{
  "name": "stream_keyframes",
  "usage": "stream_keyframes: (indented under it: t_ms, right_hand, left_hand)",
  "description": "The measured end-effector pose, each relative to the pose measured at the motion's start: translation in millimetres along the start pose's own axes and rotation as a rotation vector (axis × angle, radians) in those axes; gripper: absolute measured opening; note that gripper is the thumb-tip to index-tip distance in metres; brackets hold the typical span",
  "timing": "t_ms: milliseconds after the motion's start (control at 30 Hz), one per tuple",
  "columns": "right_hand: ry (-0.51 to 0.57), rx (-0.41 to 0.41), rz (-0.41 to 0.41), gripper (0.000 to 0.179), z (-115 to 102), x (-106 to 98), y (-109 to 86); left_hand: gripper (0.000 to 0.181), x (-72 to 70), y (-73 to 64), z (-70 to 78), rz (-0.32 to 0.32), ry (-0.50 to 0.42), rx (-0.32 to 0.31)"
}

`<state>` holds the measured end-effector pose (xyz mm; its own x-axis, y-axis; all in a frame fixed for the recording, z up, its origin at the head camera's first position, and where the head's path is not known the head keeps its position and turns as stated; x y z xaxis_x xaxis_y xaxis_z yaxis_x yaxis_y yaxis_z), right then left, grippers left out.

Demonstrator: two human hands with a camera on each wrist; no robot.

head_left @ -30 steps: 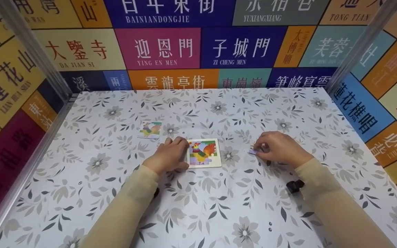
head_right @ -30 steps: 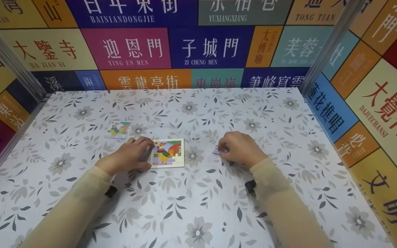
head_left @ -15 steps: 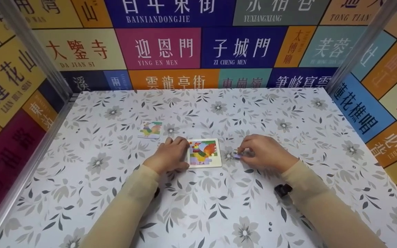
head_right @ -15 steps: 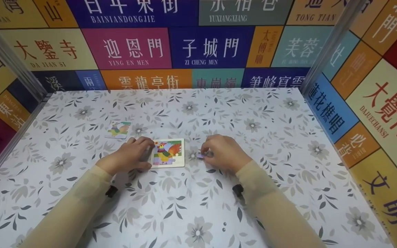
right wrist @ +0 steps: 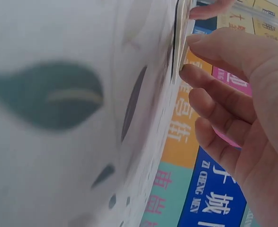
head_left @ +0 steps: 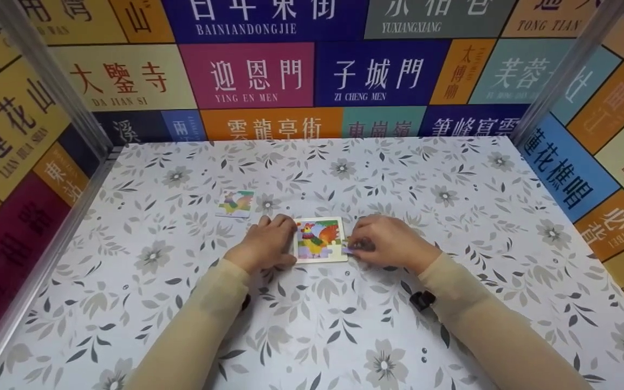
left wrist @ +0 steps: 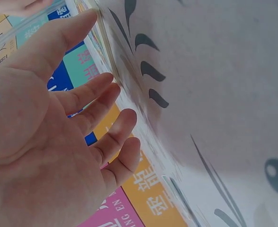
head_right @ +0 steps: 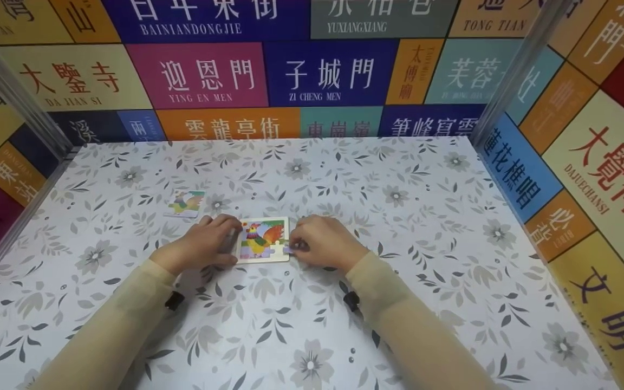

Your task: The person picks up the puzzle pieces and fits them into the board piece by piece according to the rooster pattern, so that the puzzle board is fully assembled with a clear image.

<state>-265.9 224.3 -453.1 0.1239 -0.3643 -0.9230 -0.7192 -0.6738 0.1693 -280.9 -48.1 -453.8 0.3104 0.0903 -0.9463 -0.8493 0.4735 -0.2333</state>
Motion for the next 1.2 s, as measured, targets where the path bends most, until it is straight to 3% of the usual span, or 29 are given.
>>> stream_keyframes:
  t_ms: [667, 1200]
  right_hand:
    - [-0.034, -0.079, -0.049, 0.008, -16.0, 10.2, 20.5]
    - [-0.042, -0.031, -0.079, 0.009, -16.8, 11.2, 21.3]
  left_hand:
    - [0.070, -0.4, -3.8, -0.5, 0.012, -0.008, 0.011]
    - [0.070, 0.7, -2.1, 0.2, -0.002, -0.001, -0.006]
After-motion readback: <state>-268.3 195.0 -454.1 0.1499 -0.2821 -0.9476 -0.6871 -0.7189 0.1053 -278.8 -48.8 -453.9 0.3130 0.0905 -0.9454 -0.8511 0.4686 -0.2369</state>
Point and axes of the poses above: each hand's wrist, its own y-axis towards the middle knuckle, its own x-axis out of the palm, z = x × y, the point moved 2 cm from there along y, towards the middle knuckle, and after that the axes turned 5 degrees about y, right-handed, at the moved point
